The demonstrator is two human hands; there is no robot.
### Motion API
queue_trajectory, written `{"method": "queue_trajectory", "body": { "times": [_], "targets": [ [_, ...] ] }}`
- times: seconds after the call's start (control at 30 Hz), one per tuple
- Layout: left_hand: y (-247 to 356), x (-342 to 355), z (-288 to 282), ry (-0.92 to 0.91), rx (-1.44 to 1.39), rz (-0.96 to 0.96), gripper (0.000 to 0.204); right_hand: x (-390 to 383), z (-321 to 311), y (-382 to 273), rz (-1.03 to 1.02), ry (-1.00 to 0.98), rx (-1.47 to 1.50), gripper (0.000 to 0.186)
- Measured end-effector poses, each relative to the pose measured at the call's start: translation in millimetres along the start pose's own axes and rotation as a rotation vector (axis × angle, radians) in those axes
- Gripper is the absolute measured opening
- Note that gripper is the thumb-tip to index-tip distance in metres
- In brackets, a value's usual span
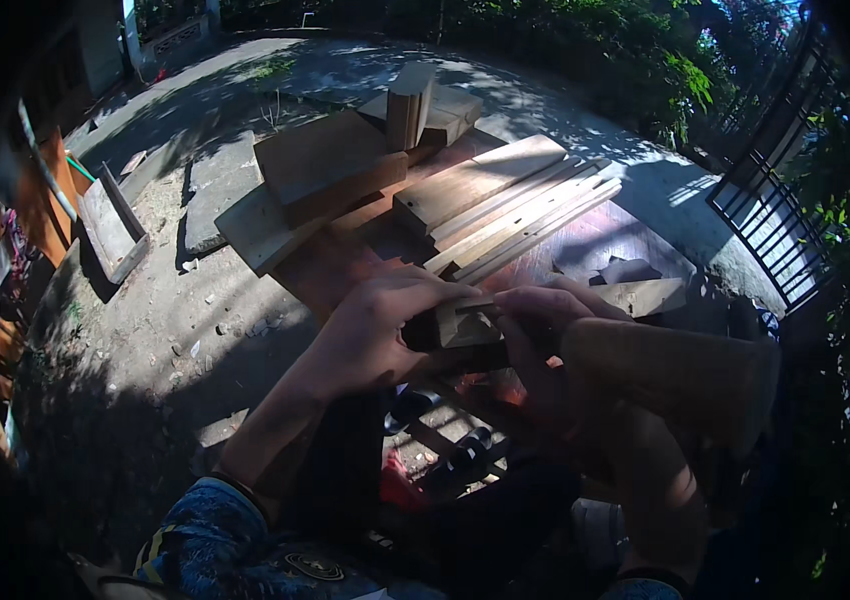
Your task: Chisel wood into a specific shape
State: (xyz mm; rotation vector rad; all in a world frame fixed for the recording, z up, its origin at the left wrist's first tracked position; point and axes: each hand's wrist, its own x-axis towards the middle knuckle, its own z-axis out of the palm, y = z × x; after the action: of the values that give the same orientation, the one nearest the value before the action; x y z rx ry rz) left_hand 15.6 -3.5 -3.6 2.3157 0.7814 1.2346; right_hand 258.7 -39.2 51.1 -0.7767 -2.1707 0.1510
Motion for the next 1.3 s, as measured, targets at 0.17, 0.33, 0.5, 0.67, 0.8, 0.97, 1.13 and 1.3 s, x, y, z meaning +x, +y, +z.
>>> {"method": "queue_trajectory", "body": {
  "times": [0.17,0.33,0.5,0.67,0.8,0.97,1.13,1.3],
  "targets": [
    [10,2,-4,-0.017,0.013,-0.033,0.058,3,-3,14,0.121,0.023,0.163,0.035],
    [11,5,-6,-0.023,-0.011,-0.017,0.059,4,-11,23,0.055,-0.129,0.174,0.034],
    [7,1,-2,-0.017,-0.027,-0.025,0.058,6,-10,19,0.055,-0.139,0.317,0.031],
    [8,2,-4,-0.025,-0.030,-0.042,0.058,9,-4,15,0.123,-0.086,0.347,0.027],
    [6,1,-4,-0.034,-0.008,-0.029,0.056,4,-2,20,0.094,-0.041,0.433,0.020],
    [-5,-5,1,-0.035,-0.062,-0.012,0.059,0,-6,25,0.162,-0.085,0.406,0.029],
    [-6,-3,6,-0.033,-0.019,0.007,0.060,6,-5,34,0.231,-0.075,0.505,0.038],
    [-7,-2,5,-0.075,-0.032,-0.038,0.066,23,-22,46,0.266,-0.234,0.297,0.037]
  ]
}}
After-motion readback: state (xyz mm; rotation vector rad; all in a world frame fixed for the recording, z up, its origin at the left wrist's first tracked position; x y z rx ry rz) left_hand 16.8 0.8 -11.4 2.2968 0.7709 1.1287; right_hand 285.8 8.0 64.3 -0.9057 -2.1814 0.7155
